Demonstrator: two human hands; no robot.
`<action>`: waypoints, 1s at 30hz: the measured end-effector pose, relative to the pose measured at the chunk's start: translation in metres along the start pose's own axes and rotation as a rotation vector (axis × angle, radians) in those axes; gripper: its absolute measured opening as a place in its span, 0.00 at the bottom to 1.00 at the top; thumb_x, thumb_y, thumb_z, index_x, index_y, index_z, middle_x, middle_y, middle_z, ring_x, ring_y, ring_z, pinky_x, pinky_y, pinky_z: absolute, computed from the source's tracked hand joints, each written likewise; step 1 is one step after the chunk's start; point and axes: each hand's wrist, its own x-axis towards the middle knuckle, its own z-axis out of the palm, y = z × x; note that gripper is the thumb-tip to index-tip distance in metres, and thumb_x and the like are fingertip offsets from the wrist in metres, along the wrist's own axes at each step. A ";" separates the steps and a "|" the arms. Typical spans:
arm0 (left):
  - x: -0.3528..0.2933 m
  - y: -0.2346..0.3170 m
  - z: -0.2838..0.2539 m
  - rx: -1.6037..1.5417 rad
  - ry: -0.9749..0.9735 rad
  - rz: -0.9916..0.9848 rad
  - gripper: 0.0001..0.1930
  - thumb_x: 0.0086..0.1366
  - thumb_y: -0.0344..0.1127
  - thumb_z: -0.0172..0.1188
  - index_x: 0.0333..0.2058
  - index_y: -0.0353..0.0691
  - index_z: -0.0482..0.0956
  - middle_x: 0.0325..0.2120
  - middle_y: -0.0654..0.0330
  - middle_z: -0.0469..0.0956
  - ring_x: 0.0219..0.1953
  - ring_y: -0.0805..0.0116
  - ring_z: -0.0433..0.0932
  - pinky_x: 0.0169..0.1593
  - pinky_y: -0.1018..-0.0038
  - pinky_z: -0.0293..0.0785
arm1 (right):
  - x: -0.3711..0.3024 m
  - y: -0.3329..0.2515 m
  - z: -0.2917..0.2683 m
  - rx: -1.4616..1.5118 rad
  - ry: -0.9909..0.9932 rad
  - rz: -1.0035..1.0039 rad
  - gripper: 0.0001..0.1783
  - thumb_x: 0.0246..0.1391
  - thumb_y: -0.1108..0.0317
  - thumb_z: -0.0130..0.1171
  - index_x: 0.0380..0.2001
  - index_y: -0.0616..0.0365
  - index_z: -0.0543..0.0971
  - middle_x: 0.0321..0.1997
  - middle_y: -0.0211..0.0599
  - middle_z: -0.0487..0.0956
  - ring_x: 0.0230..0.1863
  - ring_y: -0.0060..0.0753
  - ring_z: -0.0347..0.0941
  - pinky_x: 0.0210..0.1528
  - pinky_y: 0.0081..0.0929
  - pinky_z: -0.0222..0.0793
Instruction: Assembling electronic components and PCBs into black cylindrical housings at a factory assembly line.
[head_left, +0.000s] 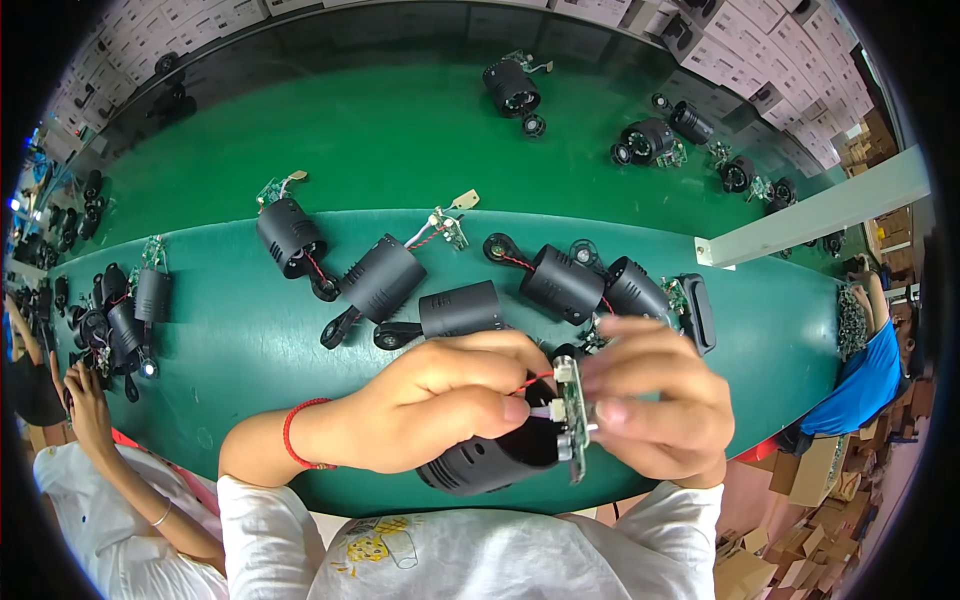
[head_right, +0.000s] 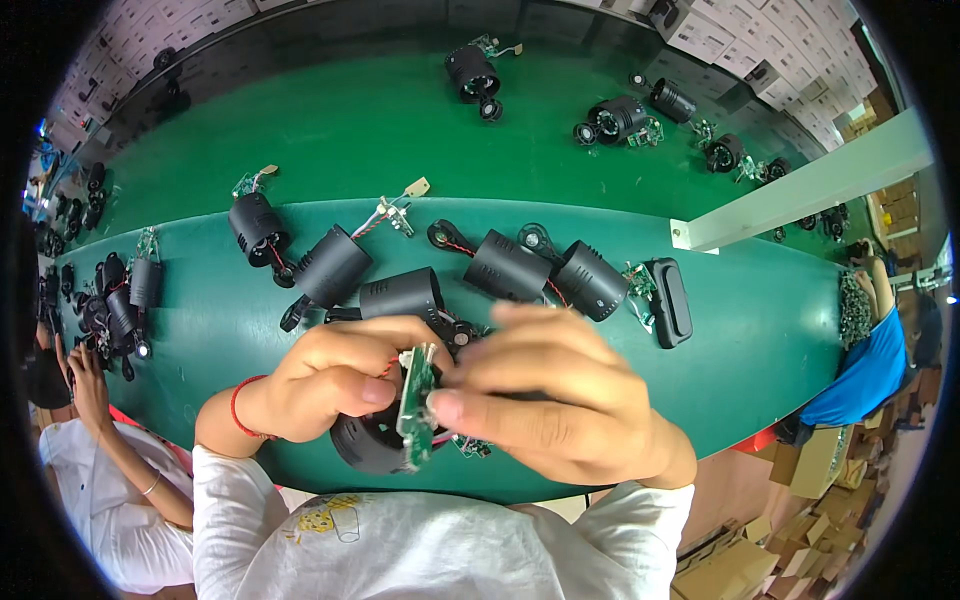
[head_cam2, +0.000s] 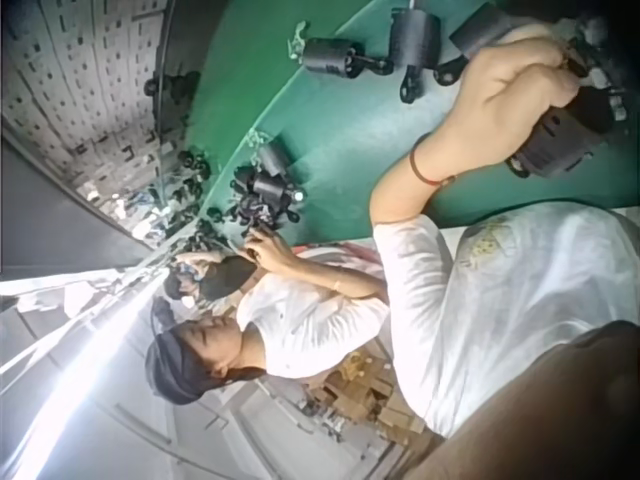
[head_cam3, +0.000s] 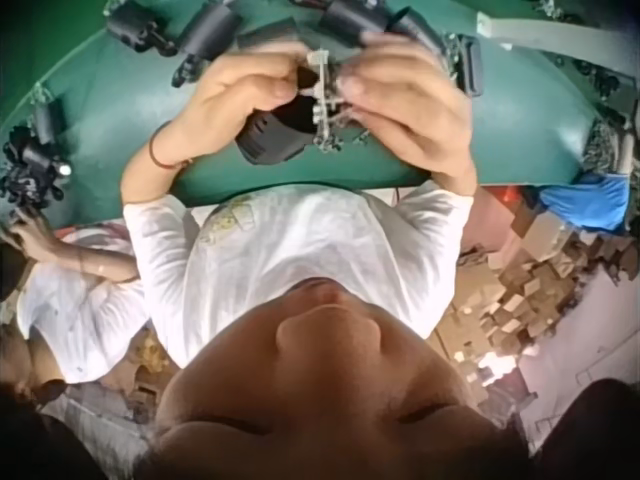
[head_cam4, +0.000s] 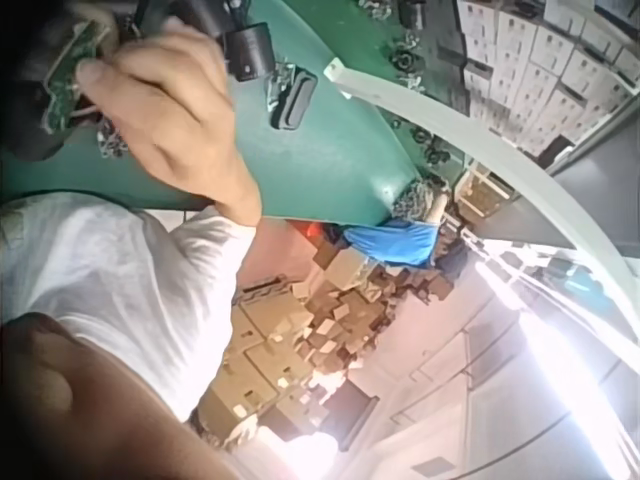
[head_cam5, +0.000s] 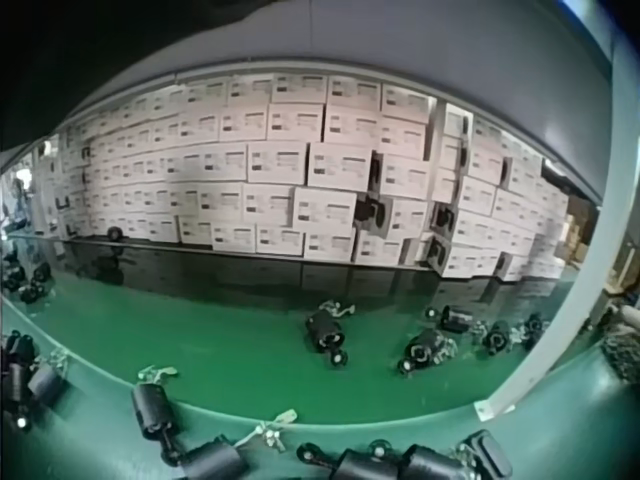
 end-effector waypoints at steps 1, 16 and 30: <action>-0.001 -0.001 -0.001 -0.049 -0.042 0.029 0.10 0.65 0.29 0.49 0.26 0.29 0.71 0.39 0.55 0.70 0.32 0.76 0.65 0.37 0.76 0.65 | -0.002 0.001 0.002 0.048 -0.030 -0.076 0.21 0.35 0.78 0.70 0.39 0.63 0.81 0.38 0.43 0.79 0.35 0.37 0.76 0.37 0.31 0.73; 0.003 0.006 0.007 0.523 -0.118 0.197 0.27 0.48 0.41 0.72 0.41 0.35 0.68 0.42 0.46 0.68 0.37 0.59 0.69 0.40 0.68 0.69 | -0.013 0.009 -0.016 0.346 0.107 0.093 0.12 0.41 0.81 0.67 0.33 0.65 0.81 0.34 0.47 0.77 0.28 0.31 0.76 0.29 0.24 0.73; 0.008 -0.015 0.011 0.700 0.226 0.609 0.36 0.38 0.28 0.74 0.47 0.41 0.63 0.47 0.44 0.71 0.43 0.50 0.76 0.39 0.65 0.77 | -0.007 0.003 -0.014 0.308 0.062 0.082 0.09 0.46 0.84 0.61 0.34 0.71 0.79 0.35 0.52 0.77 0.26 0.30 0.78 0.27 0.20 0.76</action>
